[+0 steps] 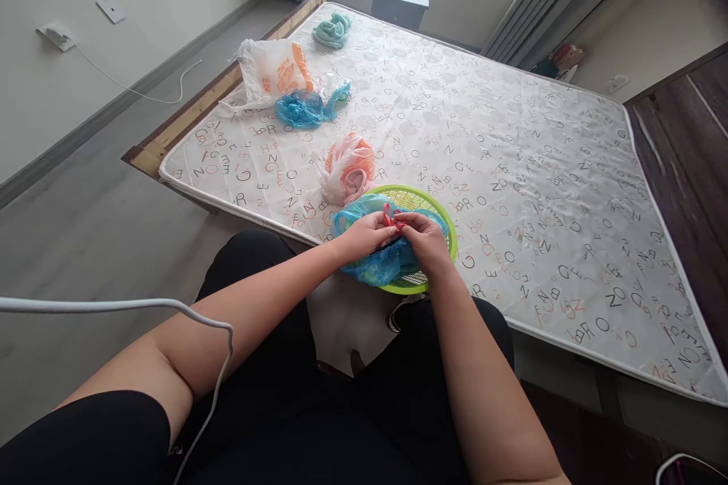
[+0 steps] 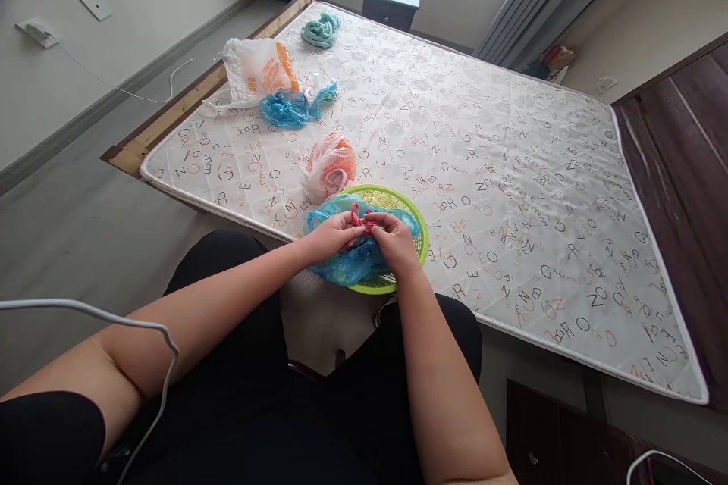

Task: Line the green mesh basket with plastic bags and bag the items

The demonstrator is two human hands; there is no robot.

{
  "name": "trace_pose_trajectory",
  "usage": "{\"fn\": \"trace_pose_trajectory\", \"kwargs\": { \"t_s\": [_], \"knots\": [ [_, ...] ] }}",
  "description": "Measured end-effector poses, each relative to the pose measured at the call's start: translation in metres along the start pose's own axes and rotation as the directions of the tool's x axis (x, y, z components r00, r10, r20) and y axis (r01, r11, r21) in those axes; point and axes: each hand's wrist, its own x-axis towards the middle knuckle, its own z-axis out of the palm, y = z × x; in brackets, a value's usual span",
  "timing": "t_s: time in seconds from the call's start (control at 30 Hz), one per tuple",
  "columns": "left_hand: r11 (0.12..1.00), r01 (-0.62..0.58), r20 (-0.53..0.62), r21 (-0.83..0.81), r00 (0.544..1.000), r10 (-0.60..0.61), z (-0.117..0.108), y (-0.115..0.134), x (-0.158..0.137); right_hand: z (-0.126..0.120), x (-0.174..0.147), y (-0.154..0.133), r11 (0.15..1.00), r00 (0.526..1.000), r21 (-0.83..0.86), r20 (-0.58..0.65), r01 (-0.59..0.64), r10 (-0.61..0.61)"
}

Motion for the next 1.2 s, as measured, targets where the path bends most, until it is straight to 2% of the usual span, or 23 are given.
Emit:
{"fn": "trace_pose_trajectory", "kwargs": {
  "t_s": [0.13, 0.3, 0.43, 0.63, 0.7, 0.83, 1.03, 1.1, 1.2],
  "knots": [
    [1.0, -0.001, -0.029, 0.017, 1.0, 0.002, 0.0, 0.003, -0.001, 0.001, -0.003, -0.008, 0.999, 0.998, 0.01, -0.021, 0.052, -0.052],
    [1.0, 0.012, -0.039, 0.029, 0.999, -0.01, -0.001, 0.005, -0.001, 0.001, -0.003, -0.009, 0.994, 0.985, -0.018, -0.131, 0.11, -0.111],
    [1.0, -0.001, -0.045, 0.031, 0.999, 0.002, -0.002, 0.003, 0.001, -0.001, -0.001, -0.006, 0.987, 0.974, 0.13, -0.219, 0.095, -0.065],
    [0.997, -0.063, -0.112, 0.047, 0.991, 0.068, -0.01, 0.003, 0.007, -0.006, 0.003, -0.009, 0.948, 0.957, 0.278, -0.279, 0.156, -0.075],
    [0.991, -0.101, -0.198, 0.09, 0.973, 0.117, -0.015, 0.004, 0.009, -0.009, 0.004, -0.01, 0.932, 0.948, 0.322, -0.311, 0.165, -0.06],
    [0.982, -0.139, -0.417, 0.131, 0.89, 0.182, -0.035, 0.008, 0.016, -0.017, 0.004, -0.014, 0.907, 0.927, 0.372, -0.372, 0.199, -0.05],
    [0.954, -0.301, -0.58, 0.019, 0.773, 0.256, -0.063, 0.019, 0.021, -0.034, 0.002, -0.019, 0.914, 0.891, 0.325, -0.447, 0.242, -0.077],
    [0.948, -0.318, -0.599, -0.009, 0.761, 0.25, -0.064, 0.02, 0.02, -0.035, 0.002, -0.017, 0.921, 0.883, 0.29, -0.458, 0.26, -0.105],
    [0.954, -0.276, -0.6, -0.121, 0.785, 0.151, -0.062, 0.022, 0.02, -0.034, 0.002, -0.012, 0.95, 0.854, 0.139, -0.488, 0.279, -0.179]
  ]
}}
